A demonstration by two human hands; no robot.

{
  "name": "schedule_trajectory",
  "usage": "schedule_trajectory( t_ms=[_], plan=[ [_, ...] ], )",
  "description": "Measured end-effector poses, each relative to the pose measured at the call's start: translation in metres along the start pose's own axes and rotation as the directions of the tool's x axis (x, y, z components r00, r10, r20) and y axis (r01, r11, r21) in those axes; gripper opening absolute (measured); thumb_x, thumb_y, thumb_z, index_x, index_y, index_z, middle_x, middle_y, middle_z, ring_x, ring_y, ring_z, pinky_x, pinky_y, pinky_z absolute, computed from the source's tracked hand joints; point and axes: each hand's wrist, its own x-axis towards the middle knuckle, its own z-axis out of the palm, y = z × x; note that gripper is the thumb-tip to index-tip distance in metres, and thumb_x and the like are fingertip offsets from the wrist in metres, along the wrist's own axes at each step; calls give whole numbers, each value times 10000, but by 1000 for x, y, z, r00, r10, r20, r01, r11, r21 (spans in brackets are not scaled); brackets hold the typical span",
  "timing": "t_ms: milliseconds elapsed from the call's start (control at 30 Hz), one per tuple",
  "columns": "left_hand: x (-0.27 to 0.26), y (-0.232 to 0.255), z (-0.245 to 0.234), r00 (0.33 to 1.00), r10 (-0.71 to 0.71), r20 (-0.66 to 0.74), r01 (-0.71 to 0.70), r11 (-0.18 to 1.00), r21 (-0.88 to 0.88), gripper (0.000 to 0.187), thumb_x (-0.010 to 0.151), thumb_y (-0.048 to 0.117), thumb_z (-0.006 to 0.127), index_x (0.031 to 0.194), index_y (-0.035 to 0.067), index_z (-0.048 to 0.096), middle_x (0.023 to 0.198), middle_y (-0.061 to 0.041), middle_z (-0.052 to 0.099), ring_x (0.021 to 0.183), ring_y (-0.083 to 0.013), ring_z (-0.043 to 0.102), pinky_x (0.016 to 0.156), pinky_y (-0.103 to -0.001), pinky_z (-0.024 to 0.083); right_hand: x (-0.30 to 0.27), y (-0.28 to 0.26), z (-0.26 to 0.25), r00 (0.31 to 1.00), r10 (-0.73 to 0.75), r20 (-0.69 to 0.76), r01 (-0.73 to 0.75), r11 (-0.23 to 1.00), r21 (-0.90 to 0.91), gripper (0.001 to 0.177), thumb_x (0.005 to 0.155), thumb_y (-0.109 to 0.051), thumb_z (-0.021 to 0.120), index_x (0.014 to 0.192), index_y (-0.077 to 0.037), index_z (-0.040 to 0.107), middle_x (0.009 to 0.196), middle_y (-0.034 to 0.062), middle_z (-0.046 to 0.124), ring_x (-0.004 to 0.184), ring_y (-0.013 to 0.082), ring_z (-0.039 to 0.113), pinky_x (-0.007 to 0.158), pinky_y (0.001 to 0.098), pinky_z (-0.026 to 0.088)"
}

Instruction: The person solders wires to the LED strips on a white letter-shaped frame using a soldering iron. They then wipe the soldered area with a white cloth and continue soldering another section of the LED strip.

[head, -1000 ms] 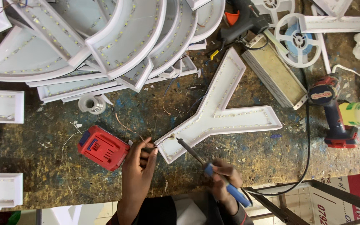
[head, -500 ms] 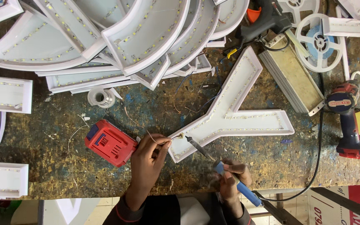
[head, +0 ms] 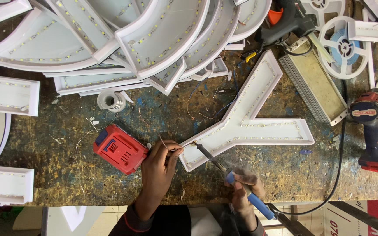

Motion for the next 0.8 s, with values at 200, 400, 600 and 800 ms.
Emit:
schedule_trajectory(
  t_ms=[200,400,600,800],
  plan=[
    [-2,-1,0,1000,-6,24,6,1000,-3,134,1163,210,641,1187,99,712,1199,-65,736,1010,-227,758,726,-371,587,11,-14,11,998,55,44,-52,997,-64,158,1111,-175,676,995,-74,640,788,133,673,602,183,670,517,267,525],
    [0,1,-3,1000,-18,13,19,997,-72,134,1151,186,657,1176,68,714,1179,-78,735,1037,-227,747,769,-357,604,14,-13,14,998,-1,65,7,995,-98,239,1093,-292,694,963,-102,626,675,82,632,514,184,625,535,324,521],
    [-2,1,-2,1000,-13,-11,11,990,-138,108,1123,147,698,1172,61,741,1214,-93,744,975,-208,790,739,-324,695,13,-15,15,996,-42,80,53,988,-143,306,1106,-352,696,950,-107,600,639,92,593,494,216,583,538,354,494],
    [4,13,-5,999,-28,-36,18,965,-260,93,1096,123,734,1093,63,804,1106,-81,821,1029,-225,799,880,-358,622,10,-17,13,995,29,96,-17,992,-124,240,1096,-321,671,995,-114,604,692,122,601,577,211,589,522,323,456]
  ],
)
